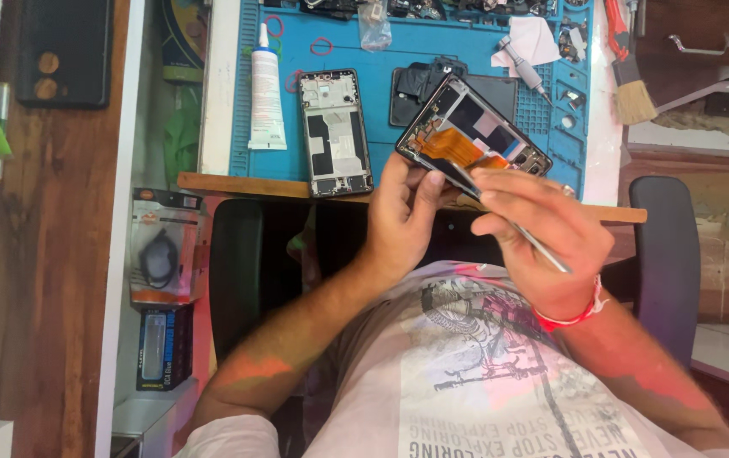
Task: The person uses a metal spudger to carefully pry and lift a flexible ribbon cable from a smartphone chassis. They work along the edges of the cable, detaching it from the internal frame while holding the device steady.
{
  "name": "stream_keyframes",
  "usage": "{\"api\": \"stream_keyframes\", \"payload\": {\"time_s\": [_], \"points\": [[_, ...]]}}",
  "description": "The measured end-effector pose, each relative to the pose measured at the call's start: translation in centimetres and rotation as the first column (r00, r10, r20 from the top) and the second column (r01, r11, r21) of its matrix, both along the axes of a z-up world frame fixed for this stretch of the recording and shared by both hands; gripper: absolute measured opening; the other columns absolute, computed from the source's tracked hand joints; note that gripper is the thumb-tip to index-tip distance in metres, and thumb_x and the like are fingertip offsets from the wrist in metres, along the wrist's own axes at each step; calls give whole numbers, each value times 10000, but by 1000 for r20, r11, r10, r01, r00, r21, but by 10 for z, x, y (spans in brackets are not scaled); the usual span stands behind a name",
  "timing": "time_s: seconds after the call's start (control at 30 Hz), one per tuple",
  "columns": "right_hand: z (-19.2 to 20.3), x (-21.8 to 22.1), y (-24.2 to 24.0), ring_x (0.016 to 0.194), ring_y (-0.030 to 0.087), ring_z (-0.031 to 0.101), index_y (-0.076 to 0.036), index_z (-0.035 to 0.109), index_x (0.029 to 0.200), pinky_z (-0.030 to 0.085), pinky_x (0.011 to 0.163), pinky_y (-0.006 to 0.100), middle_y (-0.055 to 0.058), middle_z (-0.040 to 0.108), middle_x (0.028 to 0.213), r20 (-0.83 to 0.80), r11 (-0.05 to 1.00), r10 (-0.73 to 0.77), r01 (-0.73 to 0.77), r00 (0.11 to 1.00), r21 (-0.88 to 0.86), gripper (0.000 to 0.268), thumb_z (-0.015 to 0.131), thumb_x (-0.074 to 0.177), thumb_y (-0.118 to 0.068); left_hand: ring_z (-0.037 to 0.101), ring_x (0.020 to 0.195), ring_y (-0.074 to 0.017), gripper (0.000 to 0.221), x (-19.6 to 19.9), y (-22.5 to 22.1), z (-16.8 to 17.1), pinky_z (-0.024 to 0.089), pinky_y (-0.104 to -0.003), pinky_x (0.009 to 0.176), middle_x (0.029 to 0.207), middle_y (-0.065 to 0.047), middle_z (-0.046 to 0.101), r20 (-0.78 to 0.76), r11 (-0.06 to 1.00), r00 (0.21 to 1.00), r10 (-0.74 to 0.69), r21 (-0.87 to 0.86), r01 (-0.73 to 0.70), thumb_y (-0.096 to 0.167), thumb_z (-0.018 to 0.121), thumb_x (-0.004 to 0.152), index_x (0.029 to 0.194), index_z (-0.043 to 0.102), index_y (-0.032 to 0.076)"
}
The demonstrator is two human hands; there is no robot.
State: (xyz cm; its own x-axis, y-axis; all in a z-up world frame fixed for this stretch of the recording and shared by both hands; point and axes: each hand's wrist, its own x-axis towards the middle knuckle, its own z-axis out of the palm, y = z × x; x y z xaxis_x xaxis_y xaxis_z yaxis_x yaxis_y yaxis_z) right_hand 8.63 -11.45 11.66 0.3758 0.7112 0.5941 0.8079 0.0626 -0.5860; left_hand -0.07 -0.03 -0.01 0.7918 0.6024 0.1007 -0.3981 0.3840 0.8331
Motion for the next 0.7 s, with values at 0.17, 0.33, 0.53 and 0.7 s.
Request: {"api": "stream_keyframes", "payload": {"time_s": [0.17, 0.33, 0.53, 0.7], "points": [[1, 0, 1, 1102, 335, 739, 83, 679, 1103, 596, 947, 392, 188, 712, 1143, 93, 997, 64, -60, 994, -42, 284, 826, 904, -56, 700, 1112, -202, 285, -3, 0, 5, 610, -353, 999, 1194, -164, 681, -46, 998, 999, 11, 62, -8, 99, 479, 1138, 1376, 418, -45], [5, -3, 2, 1077, 350, 734, 84, 685, 1097, 592, 912, 379, 196, 709, 1136, 142, 992, 89, -75, 986, -96, 292, 838, 869, -16, 690, 1031, -145, 276, -4, -1, 8, 586, -287, 901, 1129, -132, 691, -83, 977, 993, 84, 201, -66, 97, 516, 1128, 1358, 452, -43], [9, -5, 3, 1091, 349, 728, 87, 681, 1113, 599, 901, 382, 190, 699, 1157, 185, 987, 107, -82, 977, -140, 312, 834, 849, 23, 663, 980, -106, 263, -6, -3, 8, 554, -254, 858, 1073, -92, 686, -79, 963, 990, 114, 253, -91, 101, 523, 1135, 1356, 465, -30], [10, -9, 2, 1082, 348, 723, 77, 674, 1119, 594, 871, 382, 180, 690, 1161, 215, 983, 103, -66, 971, -171, 334, 849, 850, -15, 635, 894, -75, 234, -8, -4, 6, 533, -235, 767, 1002, -55, 679, -143, 948, 978, 150, 302, -101, 88, 541, 1120, 1323, 482, -12]]}}
